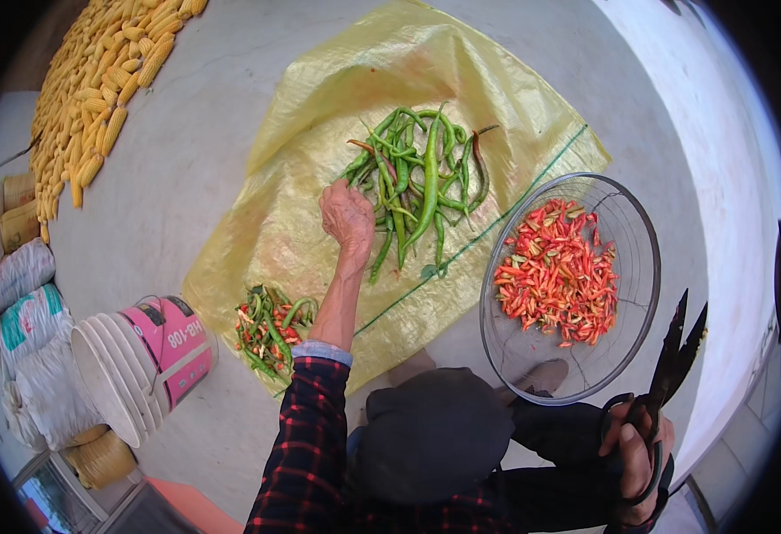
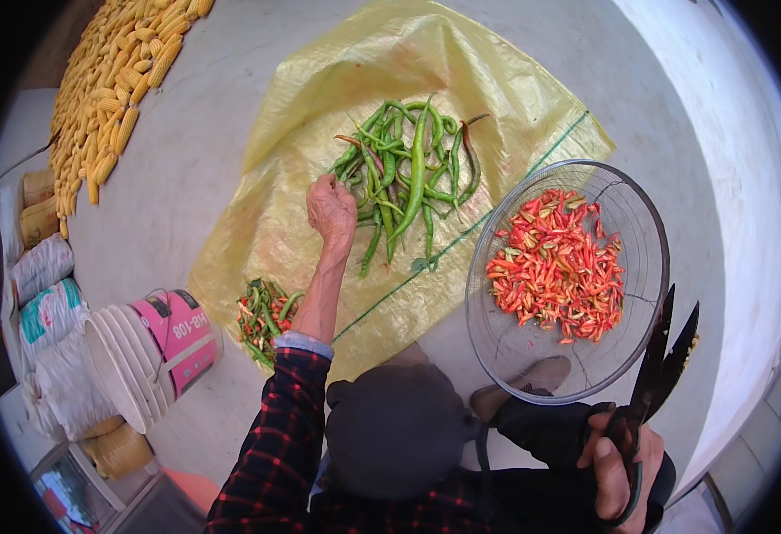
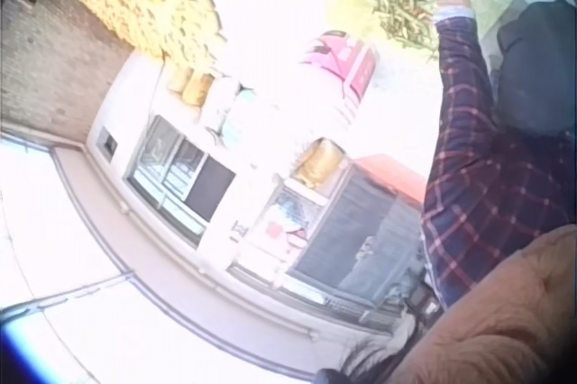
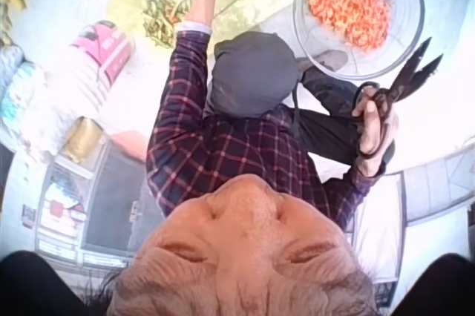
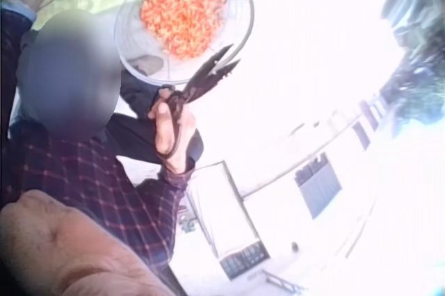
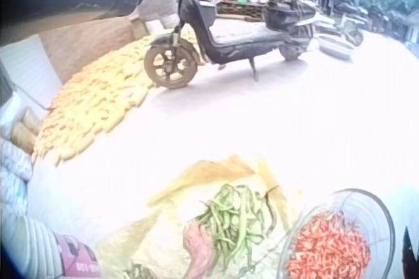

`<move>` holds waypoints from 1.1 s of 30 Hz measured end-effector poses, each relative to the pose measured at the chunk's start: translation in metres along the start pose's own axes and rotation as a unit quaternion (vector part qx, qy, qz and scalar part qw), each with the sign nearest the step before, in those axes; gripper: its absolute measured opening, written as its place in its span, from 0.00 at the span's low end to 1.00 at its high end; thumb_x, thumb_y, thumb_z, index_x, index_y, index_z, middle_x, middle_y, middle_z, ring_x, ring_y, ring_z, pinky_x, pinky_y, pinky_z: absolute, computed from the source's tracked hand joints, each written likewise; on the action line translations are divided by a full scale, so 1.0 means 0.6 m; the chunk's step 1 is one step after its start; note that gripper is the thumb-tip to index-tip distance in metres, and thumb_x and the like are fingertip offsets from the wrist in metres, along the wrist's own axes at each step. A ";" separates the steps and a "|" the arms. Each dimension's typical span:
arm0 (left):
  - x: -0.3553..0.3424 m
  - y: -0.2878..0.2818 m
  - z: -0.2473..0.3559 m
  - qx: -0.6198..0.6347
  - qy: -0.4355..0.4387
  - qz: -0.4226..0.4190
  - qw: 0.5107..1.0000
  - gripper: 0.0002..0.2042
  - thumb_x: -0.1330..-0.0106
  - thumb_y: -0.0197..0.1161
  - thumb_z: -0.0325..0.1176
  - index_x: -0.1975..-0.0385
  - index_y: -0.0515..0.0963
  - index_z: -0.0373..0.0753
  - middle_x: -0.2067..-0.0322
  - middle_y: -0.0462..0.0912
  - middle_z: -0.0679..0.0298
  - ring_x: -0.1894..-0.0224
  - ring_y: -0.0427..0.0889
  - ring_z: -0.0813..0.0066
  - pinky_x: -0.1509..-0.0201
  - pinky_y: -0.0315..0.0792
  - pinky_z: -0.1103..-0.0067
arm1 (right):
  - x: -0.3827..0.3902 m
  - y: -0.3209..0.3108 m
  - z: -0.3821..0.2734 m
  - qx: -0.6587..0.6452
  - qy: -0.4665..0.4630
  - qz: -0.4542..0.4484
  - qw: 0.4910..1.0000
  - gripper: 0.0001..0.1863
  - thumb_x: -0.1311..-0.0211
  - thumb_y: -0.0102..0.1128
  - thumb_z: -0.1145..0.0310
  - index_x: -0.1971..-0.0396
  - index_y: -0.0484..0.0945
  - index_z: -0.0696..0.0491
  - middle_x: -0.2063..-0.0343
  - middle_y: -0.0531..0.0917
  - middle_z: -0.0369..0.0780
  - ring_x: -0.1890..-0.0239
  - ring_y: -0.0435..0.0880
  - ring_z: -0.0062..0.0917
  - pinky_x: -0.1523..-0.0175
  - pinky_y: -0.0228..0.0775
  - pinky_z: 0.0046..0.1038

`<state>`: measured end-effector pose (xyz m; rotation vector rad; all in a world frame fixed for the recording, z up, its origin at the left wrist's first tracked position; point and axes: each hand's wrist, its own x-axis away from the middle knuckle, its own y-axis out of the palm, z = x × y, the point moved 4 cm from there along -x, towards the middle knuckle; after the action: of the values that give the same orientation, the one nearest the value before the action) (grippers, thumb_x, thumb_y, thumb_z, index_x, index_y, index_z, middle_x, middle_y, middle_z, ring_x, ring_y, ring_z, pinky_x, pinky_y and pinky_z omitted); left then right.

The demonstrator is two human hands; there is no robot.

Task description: The person sits on the ground and uses scissors to cut green chilies into small pieces, placing the cut pieces into a metal sieve. The person handles chilies one at a time, cutting stems and bodies, and occasionally adjusts the pile of chilies on a yellow tarp.

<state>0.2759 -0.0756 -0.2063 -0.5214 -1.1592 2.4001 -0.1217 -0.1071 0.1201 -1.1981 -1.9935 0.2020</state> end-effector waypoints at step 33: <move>0.119 -0.280 0.052 0.663 -0.310 -0.277 0.622 0.11 0.35 0.66 0.29 0.59 0.77 0.28 0.71 0.81 0.60 0.78 0.71 0.83 0.78 0.62 0.87 | 0.001 0.009 0.011 0.012 -0.020 -0.008 1.000 0.24 0.41 0.55 0.52 0.65 0.75 0.62 0.87 0.73 0.37 0.83 0.72 0.21 0.74 0.60 0.24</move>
<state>0.2354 0.0360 -0.0640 1.0448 0.5033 2.0925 -0.1229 -0.1023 0.1134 -1.1699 -2.0293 0.2435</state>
